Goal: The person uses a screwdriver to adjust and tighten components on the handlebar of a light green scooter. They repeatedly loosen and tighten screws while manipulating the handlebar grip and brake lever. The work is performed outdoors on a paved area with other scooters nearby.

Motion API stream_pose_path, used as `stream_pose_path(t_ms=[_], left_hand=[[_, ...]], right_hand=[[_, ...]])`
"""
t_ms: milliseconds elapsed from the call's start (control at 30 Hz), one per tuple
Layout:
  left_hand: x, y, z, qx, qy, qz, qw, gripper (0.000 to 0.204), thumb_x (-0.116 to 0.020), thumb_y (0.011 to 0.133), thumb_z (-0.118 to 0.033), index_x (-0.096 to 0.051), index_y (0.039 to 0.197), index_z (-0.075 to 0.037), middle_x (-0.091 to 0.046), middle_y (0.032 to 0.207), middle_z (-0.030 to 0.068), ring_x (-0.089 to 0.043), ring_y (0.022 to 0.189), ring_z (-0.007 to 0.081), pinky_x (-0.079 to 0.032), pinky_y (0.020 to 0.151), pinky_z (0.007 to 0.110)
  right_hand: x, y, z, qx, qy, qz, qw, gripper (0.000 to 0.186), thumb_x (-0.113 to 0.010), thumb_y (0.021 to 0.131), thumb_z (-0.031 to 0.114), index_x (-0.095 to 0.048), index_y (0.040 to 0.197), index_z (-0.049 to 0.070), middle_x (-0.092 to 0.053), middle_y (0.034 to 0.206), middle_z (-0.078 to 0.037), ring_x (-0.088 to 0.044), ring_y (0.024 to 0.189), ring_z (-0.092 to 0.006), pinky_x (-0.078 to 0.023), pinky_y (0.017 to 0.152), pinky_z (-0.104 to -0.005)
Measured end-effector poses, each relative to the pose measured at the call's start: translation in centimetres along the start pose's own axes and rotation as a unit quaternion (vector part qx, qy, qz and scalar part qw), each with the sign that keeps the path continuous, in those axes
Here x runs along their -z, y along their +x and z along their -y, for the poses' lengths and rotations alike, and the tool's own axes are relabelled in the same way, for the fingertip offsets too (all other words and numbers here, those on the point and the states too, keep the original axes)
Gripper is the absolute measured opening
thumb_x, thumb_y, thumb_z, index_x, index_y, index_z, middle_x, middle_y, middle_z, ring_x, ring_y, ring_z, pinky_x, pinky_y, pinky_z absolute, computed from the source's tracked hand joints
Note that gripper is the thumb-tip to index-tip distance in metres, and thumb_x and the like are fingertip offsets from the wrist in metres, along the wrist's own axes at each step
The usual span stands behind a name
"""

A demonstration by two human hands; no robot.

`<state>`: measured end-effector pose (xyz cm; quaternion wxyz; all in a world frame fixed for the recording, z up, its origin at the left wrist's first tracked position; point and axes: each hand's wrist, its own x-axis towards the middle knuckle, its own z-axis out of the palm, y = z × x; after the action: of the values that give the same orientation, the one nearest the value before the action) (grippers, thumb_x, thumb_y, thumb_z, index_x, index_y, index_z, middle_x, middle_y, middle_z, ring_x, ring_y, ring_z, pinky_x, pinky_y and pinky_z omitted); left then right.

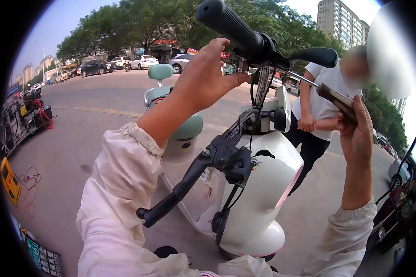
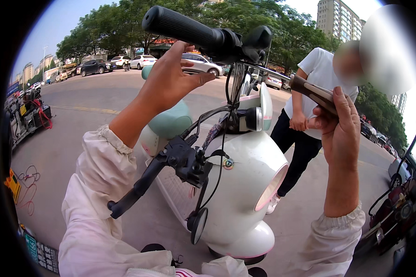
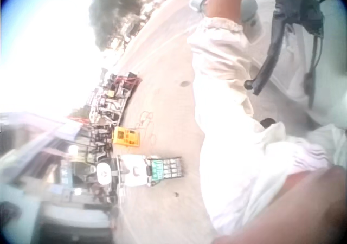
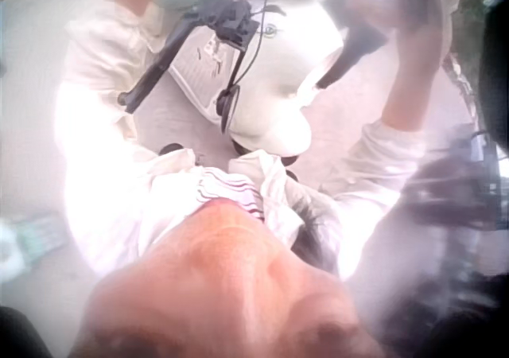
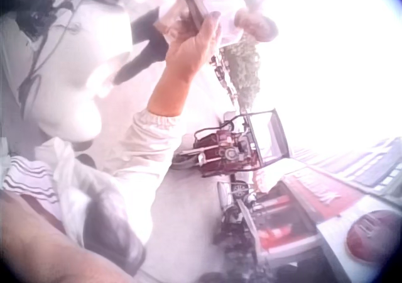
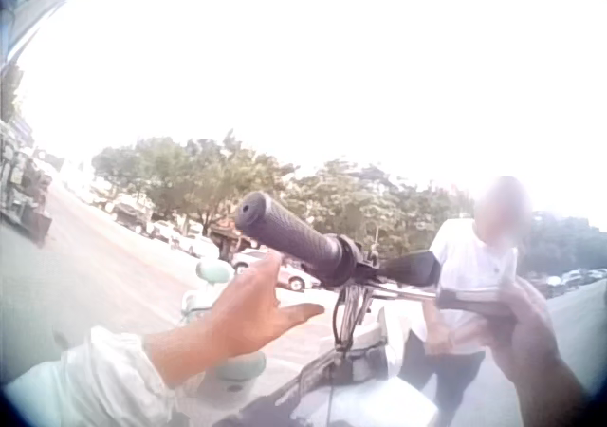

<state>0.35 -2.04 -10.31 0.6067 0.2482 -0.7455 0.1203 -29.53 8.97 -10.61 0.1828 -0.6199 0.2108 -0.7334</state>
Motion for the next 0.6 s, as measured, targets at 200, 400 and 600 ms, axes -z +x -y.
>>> stream_pose_path(t_ms=[200,400,600], left_hand=[[4.4,-1.8,-6.8,-0.42,0.378,-0.121,0.816,0.034,-0.077,0.07,-0.028,-0.069,0.096,-0.007,-0.066,0.099,0.0077,-0.061,0.091,0.0206,-0.047,0.077,0.033],[3.4,4.4,-8.7,-0.271,0.588,0.045,0.761,0.073,-0.08,0.063,-0.033,-0.052,0.128,-0.016,-0.064,0.11,0.0025,-0.062,0.096,0.02,-0.052,0.079,0.031],[4.8,7.3,-7.8,-0.319,0.621,0.101,0.709,0.063,-0.076,0.07,-0.042,-0.055,0.124,-0.019,-0.066,0.095,0.0033,-0.066,0.083,0.0192,-0.053,0.064,0.028]], right_hand=[[-0.3,0.0,-0.1,0.038,-0.042,0.003,0.998,0.034,-0.057,0.094,0.032,-0.057,0.099,-0.001,-0.064,0.074,-0.011,-0.059,0.053,-0.0077,-0.046,0.045,-0.0168],[-1.2,0.3,0.5,0.078,-0.068,-0.01,0.995,0.036,-0.062,0.091,0.033,-0.057,0.104,0.0,-0.065,0.077,-0.012,-0.063,0.059,-0.01,-0.052,0.055,-0.0189],[-3.0,-1.0,2.1,0.082,-0.002,-0.003,0.997,0.033,-0.059,0.093,0.025,-0.05,0.106,-0.004,-0.067,0.083,-0.014,-0.063,0.067,-0.0119,-0.051,0.06,-0.0219]])
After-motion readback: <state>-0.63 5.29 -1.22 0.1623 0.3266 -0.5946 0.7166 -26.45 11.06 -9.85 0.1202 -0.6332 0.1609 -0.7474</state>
